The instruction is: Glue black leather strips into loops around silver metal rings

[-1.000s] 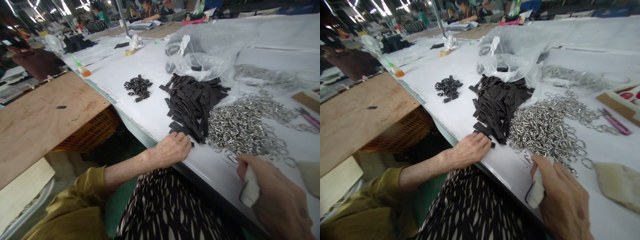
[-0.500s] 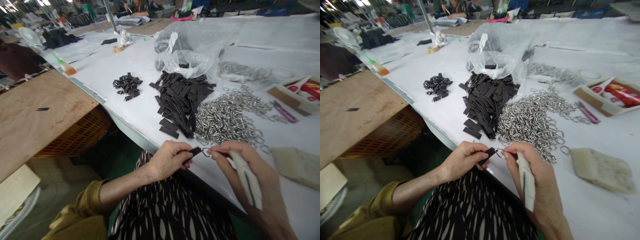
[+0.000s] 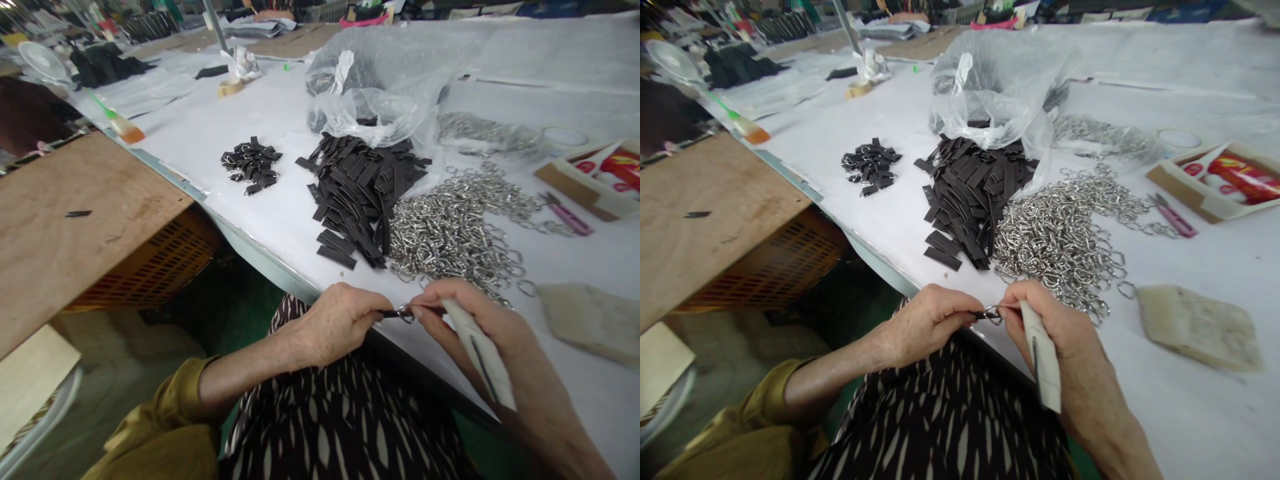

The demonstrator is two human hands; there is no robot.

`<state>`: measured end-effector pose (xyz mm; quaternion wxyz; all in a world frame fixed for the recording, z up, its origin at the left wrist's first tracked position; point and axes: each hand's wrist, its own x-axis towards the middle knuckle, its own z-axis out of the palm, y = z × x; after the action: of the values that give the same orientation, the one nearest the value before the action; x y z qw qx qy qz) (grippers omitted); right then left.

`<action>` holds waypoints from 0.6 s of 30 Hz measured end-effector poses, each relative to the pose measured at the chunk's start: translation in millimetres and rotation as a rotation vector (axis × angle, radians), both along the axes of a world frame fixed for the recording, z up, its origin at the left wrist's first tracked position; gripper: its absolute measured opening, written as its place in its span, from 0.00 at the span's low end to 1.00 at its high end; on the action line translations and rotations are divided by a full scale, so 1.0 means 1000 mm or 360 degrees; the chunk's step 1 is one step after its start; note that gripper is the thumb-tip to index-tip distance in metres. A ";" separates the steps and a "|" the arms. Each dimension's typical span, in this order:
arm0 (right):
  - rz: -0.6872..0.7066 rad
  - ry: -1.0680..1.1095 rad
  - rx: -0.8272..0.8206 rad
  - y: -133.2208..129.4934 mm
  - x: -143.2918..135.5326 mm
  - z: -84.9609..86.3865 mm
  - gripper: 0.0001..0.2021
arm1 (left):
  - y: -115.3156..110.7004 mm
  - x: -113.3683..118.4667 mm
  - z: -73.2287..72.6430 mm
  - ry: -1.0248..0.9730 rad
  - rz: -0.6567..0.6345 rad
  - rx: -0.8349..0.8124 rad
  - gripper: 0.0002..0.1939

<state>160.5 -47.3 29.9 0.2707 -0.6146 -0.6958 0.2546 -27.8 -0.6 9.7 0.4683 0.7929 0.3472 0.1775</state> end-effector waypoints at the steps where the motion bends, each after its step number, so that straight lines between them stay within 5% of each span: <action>1: 0.0010 0.0006 -0.0035 0.000 0.001 -0.001 0.06 | 0.001 -0.001 0.000 0.0002 -0.0024 0.0009 0.16; 8: 0.0103 -0.0007 -0.0055 0.003 0.004 -0.004 0.05 | -0.002 0.001 -0.001 -0.0139 0.0007 -0.0249 0.15; 15: -0.0157 -0.0145 0.0399 -0.007 0.000 -0.004 0.05 | -0.009 0.011 -0.015 -0.0849 0.0564 -0.1465 0.22; 18: -0.0031 -0.0217 0.0561 -0.014 -0.006 -0.012 0.05 | -0.009 0.012 -0.019 -0.1075 0.0639 -0.1721 0.21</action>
<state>154.4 -61.4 17.6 0.3289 -0.5801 -0.7404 0.0840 -16.0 -10.1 -9.1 0.8406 0.2673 0.3626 0.3007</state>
